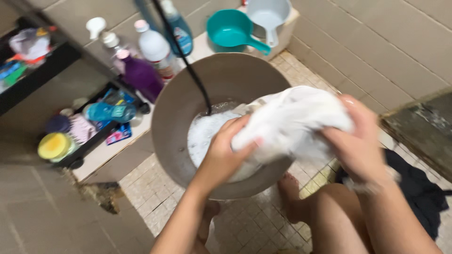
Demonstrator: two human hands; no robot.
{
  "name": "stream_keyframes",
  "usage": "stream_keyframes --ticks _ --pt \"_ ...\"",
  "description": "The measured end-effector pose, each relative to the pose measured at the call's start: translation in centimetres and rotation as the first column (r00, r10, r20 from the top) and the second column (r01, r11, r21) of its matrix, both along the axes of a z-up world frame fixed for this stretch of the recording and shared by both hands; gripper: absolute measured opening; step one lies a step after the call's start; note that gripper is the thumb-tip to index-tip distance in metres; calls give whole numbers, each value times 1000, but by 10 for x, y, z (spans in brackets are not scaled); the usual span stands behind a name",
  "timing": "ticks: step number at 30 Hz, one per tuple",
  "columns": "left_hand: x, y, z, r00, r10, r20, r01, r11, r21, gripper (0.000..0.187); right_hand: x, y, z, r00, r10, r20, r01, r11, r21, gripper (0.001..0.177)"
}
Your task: The person opens a detergent packet into a tub of water, mixes the soapy water, and washes clothes by hand by scrubbing and wringing them out.
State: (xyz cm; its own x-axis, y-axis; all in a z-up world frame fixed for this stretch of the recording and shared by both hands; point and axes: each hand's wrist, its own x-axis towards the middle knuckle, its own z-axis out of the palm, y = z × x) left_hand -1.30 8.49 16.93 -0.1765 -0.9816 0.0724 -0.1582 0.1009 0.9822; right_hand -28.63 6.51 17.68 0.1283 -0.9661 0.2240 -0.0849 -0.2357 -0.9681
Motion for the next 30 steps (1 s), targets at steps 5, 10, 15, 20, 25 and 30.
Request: stream_keyframes --ticks 5,10,15,20,25,30 --pt "38 -28 -120 822 163 546 -243 967 78 30 43 -68 -63 941 47 -335 -31 998 54 30" --pt "98 -70 -235 918 395 -25 -396 918 -6 22 51 -99 -119 701 222 -677 -67 967 247 42" --pt "99 -77 -274 967 217 133 -223 974 32 32 58 -121 -129 600 789 -132 -621 564 545 32" --pt "50 -62 -283 857 -118 502 21 981 195 76 75 -146 -123 334 942 27 -893 307 329 17" --pt "78 -67 -318 820 -346 455 33 823 567 68 62 -221 -164 453 730 -512 -578 678 454 16" --pt "107 -95 -331 900 -113 420 -206 739 641 51 78 -238 -259 243 456 -856 -179 888 423 22"
